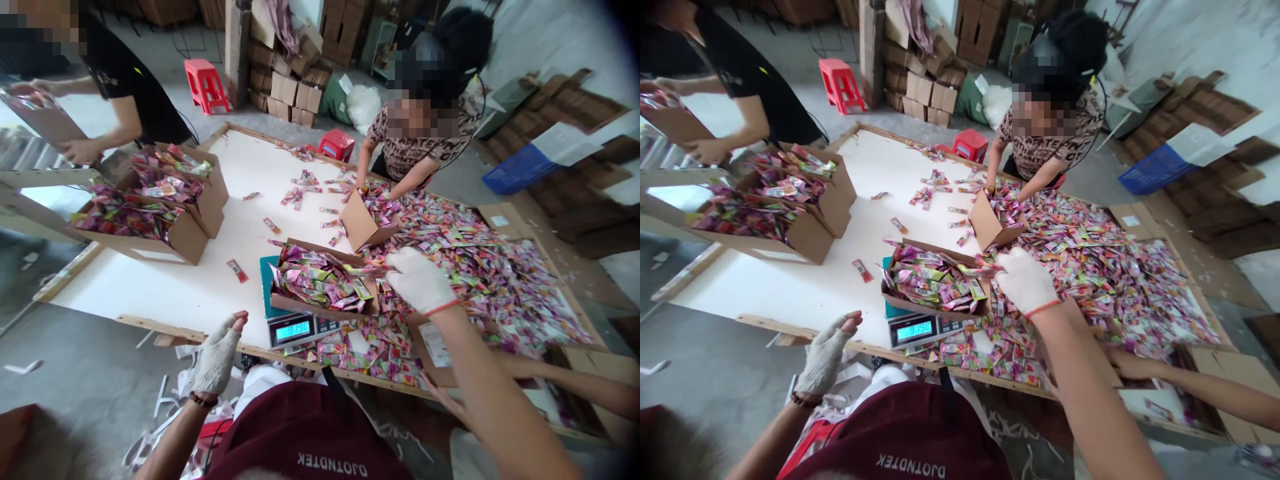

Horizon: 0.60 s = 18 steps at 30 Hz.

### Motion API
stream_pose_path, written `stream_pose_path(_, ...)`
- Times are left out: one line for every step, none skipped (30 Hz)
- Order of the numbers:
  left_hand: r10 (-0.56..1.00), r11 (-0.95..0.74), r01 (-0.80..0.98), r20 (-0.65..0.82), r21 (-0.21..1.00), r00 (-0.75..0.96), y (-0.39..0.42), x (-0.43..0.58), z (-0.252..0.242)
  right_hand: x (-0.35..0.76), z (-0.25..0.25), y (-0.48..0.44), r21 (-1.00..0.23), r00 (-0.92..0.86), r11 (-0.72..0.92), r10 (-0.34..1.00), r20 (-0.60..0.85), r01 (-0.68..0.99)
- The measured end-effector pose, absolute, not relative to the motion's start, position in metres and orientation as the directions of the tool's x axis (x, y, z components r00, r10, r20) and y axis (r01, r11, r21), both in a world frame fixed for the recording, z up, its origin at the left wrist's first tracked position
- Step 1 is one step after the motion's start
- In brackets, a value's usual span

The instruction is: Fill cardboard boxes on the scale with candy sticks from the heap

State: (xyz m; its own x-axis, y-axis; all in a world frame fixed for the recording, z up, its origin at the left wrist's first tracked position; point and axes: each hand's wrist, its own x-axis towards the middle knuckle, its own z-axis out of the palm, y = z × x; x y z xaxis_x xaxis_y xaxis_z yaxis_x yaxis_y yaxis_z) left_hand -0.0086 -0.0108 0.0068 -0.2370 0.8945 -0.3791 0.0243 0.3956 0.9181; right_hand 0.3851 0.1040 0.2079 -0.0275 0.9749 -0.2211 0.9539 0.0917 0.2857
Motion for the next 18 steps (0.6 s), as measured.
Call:
stream_pose_path(0.892,0.399,0.016,-0.384,0.917,-0.24,-0.01,-0.008,0.008,0.395,0.216,0.097,0.303,0.028,0.032,0.981,-0.192,0.952)
stream_pose_path(0.888,0.407,0.005,-0.394,0.914,-0.238,-0.008,-0.007,0.009,0.403,0.222,0.09,0.318,0.082,-0.02,0.98,-0.182,0.948)
stream_pose_path(0.883,0.418,-0.007,-0.408,0.909,-0.233,-0.006,-0.005,0.01,0.408,0.225,0.085,0.319,0.118,-0.055,0.976,-0.184,0.946)
stream_pose_path(0.879,0.427,-0.014,-0.419,0.904,-0.227,-0.004,-0.003,0.012,0.409,0.227,0.08,0.299,0.125,-0.062,0.972,-0.197,0.952)
stream_pose_path(0.877,0.434,-0.016,-0.427,0.901,-0.219,-0.003,-0.001,0.013,0.408,0.227,0.078,0.258,0.103,-0.046,0.972,-0.212,0.965)
stream_pose_path(0.878,0.438,-0.014,-0.431,0.899,-0.208,-0.001,0.002,0.015,0.403,0.225,0.076,0.204,0.06,-0.014,0.973,-0.222,0.979)
stream_pose_path(0.881,0.438,-0.009,-0.431,0.899,-0.198,0.0,0.004,0.016,0.395,0.223,0.076,0.146,0.011,0.022,0.975,-0.223,0.989)
stream_pose_path(0.885,0.433,-0.001,-0.426,0.901,-0.188,0.001,0.006,0.017,0.387,0.22,0.076,0.092,-0.032,0.053,0.976,-0.213,0.994)
stream_pose_path(0.891,0.426,0.007,-0.418,0.905,-0.18,0.001,0.006,0.018,0.378,0.217,0.077,0.052,-0.062,0.073,0.979,-0.194,0.996)
stream_pose_path(0.895,0.418,0.013,-0.41,0.908,-0.174,0.001,0.006,0.017,0.369,0.215,0.078,0.025,-0.078,0.083,0.982,-0.174,0.996)
stream_pose_path(0.898,0.413,0.014,-0.404,0.911,-0.174,0.001,0.005,0.016,0.363,0.213,0.078,0.011,-0.08,0.083,0.984,-0.156,0.996)
stream_pose_path(0.899,0.409,0.012,-0.401,0.912,-0.175,0.0,0.003,0.015,0.358,0.212,0.079,0.005,-0.078,0.08,0.986,-0.144,0.997)
stream_pose_path(0.899,0.409,0.011,-0.4,0.913,-0.179,-0.001,0.001,0.013,0.354,0.211,0.079,0.003,-0.075,0.077,0.988,-0.138,0.997)
stream_pose_path(0.897,0.409,0.009,-0.401,0.912,-0.187,-0.002,-0.001,0.011,0.353,0.21,0.079,0.007,-0.073,0.075,0.988,-0.136,0.997)
stream_pose_path(0.894,0.411,0.006,-0.402,0.912,-0.197,-0.004,-0.004,0.008,0.352,0.209,0.079,0.013,-0.071,0.074,0.988,-0.136,0.997)
stream_pose_path(0.892,0.413,0.003,-0.403,0.911,-0.205,-0.005,-0.006,0.006,0.352,0.208,0.079,0.018,-0.071,0.074,0.988,-0.136,0.997)
stream_pose_path(0.889,0.415,0.001,-0.405,0.91,-0.212,-0.007,-0.008,0.005,0.352,0.207,0.08,0.02,-0.07,0.074,0.988,-0.139,0.997)
stream_pose_path(0.888,0.415,-0.003,-0.406,0.91,-0.217,-0.008,-0.009,0.003,0.352,0.207,0.08,0.02,-0.072,0.075,0.987,-0.145,0.997)
